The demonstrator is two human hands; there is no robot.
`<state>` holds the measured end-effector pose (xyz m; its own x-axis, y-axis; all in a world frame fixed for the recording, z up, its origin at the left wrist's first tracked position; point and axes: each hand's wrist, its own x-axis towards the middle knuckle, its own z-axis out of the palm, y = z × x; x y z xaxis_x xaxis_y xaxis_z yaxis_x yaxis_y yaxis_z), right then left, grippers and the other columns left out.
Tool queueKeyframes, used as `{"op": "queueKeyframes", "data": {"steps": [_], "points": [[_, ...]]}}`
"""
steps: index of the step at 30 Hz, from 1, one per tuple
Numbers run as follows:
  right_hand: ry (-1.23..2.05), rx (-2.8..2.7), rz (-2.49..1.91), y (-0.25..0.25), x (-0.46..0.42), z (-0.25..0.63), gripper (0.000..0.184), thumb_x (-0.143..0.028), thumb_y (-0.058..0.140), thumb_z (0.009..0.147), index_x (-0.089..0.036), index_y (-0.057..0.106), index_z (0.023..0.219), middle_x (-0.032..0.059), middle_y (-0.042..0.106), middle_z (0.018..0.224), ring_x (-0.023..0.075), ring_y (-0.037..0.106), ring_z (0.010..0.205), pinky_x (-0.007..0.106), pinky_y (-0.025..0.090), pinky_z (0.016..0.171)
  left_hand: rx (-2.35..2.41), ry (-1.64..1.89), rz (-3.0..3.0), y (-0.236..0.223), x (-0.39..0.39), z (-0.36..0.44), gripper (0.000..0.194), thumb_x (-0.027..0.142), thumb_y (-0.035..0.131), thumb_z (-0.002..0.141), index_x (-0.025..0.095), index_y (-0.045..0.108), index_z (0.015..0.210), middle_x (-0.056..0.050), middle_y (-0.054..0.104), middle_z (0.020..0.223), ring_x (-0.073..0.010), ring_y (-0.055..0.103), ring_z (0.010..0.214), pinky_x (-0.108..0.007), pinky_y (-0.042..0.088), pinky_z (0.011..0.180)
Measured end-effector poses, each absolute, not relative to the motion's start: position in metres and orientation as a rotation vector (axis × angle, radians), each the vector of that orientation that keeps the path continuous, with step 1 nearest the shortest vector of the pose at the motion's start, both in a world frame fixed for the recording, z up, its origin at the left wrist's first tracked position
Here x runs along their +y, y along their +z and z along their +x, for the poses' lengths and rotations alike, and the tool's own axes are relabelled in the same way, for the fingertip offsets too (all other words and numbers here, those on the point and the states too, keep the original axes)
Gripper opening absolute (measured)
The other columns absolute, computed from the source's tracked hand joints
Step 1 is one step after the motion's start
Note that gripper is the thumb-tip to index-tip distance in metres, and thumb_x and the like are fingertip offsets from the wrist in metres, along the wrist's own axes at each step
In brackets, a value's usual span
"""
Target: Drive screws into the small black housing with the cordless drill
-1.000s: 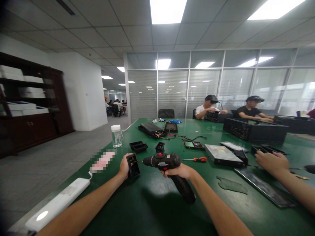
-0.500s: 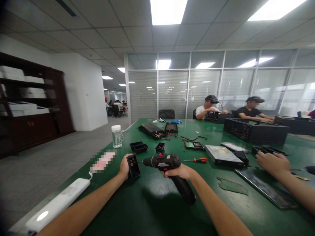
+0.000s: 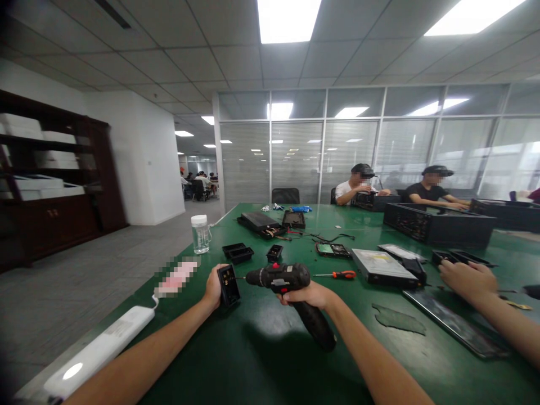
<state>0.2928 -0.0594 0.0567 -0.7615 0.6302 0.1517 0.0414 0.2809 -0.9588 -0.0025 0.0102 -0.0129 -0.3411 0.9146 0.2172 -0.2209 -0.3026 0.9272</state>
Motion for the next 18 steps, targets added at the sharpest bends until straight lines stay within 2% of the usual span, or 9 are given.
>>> {"op": "queueKeyframes", "data": {"steps": [18], "points": [[1.519,-2.040,-0.589,0.0560,-0.0586,0.2926,0.032,-0.036,0.068,0.072,-0.009,0.062,0.089,0.0051,0.057,0.080,0.0140,0.051,0.072,0.027,0.042,0.070,1.104,1.744,1.027,-0.0126,0.0088,-0.0021,0.036,0.050,0.046,0.072,0.020,0.064,0.078,0.000,0.061,0.064,-0.0169,0.056,0.058,-0.029,0.045,0.058]]}}
